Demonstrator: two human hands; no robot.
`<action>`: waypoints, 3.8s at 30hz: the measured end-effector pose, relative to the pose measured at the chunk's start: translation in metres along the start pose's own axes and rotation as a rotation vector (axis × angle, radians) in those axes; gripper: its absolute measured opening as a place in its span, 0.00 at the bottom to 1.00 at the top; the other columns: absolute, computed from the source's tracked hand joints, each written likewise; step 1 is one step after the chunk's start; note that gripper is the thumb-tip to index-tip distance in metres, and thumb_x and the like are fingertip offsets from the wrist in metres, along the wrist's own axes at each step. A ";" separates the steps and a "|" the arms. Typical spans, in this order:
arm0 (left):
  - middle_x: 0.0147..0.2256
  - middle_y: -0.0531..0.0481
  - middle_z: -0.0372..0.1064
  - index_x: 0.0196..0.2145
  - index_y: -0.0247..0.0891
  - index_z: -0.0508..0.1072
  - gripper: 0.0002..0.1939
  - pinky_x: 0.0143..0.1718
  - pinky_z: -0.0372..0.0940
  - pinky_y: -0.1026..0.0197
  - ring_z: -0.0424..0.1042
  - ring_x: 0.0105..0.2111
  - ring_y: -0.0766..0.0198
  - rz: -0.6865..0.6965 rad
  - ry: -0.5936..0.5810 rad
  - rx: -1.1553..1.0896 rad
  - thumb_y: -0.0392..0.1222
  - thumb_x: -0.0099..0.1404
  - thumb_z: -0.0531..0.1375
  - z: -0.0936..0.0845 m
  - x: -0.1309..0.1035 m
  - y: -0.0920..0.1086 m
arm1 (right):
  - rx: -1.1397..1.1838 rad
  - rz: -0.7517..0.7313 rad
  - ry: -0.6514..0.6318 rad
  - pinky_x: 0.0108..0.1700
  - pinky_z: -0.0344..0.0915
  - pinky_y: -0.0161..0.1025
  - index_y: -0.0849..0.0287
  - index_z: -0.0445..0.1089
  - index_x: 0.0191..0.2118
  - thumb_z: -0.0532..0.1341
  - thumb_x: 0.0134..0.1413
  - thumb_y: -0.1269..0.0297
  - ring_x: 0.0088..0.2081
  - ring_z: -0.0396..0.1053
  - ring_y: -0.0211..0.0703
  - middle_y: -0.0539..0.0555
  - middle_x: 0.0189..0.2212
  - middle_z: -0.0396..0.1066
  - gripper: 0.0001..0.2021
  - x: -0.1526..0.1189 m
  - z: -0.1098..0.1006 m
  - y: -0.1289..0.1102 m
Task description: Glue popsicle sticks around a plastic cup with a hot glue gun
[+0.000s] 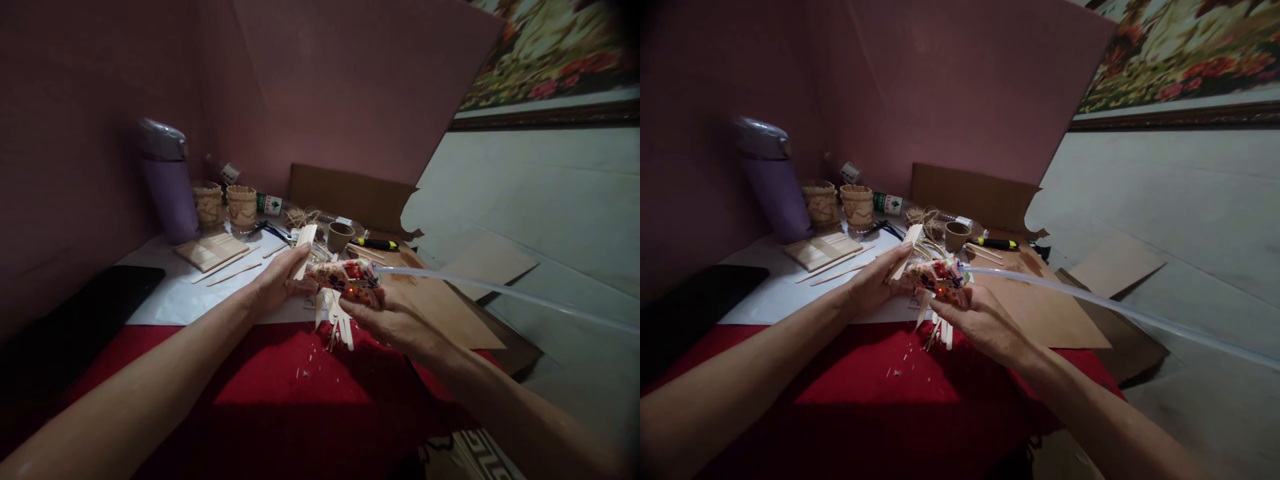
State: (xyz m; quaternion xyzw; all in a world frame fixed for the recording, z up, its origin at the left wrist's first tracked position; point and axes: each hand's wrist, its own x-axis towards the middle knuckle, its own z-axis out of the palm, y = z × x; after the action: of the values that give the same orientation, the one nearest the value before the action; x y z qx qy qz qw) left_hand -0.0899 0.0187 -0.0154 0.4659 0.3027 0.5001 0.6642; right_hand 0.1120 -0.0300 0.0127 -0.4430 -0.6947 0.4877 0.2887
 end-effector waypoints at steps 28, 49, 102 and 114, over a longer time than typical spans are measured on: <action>0.43 0.41 0.71 0.46 0.36 0.72 0.19 0.32 0.72 0.55 0.70 0.36 0.58 -0.014 0.042 0.048 0.53 0.64 0.58 0.004 -0.001 0.005 | -0.092 -0.011 0.052 0.21 0.47 0.34 0.57 0.60 0.25 0.60 0.57 0.47 0.19 0.49 0.32 0.44 0.18 0.55 0.20 -0.001 -0.003 -0.005; 0.35 0.44 0.68 0.41 0.33 0.71 0.21 0.28 0.70 0.60 0.67 0.29 0.63 -0.024 0.064 0.066 0.55 0.62 0.60 0.006 -0.001 0.004 | -0.114 -0.008 0.099 0.24 0.54 0.35 0.57 0.65 0.27 0.61 0.55 0.47 0.20 0.52 0.35 0.45 0.16 0.54 0.17 -0.004 -0.004 -0.015; 0.33 0.42 0.71 0.42 0.32 0.72 0.22 0.29 0.66 0.61 0.69 0.27 0.64 0.019 -0.084 0.040 0.56 0.63 0.58 0.002 0.003 -0.004 | -0.067 -0.081 0.151 0.20 0.48 0.34 0.56 0.57 0.23 0.61 0.55 0.49 0.18 0.51 0.32 0.43 0.16 0.54 0.19 0.005 -0.013 -0.007; 0.33 0.42 0.71 0.40 0.32 0.72 0.22 0.29 0.67 0.60 0.69 0.28 0.62 0.013 -0.089 0.037 0.56 0.63 0.58 0.002 0.004 -0.005 | 0.010 -0.091 0.220 0.21 0.50 0.34 0.57 0.62 0.25 0.65 0.50 0.49 0.20 0.53 0.33 0.45 0.18 0.57 0.18 0.004 -0.008 -0.017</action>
State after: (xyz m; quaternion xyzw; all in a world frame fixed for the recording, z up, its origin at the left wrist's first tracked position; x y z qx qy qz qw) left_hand -0.0849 0.0214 -0.0191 0.5017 0.2791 0.4775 0.6652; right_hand 0.1111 -0.0251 0.0310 -0.4604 -0.6759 0.4257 0.3873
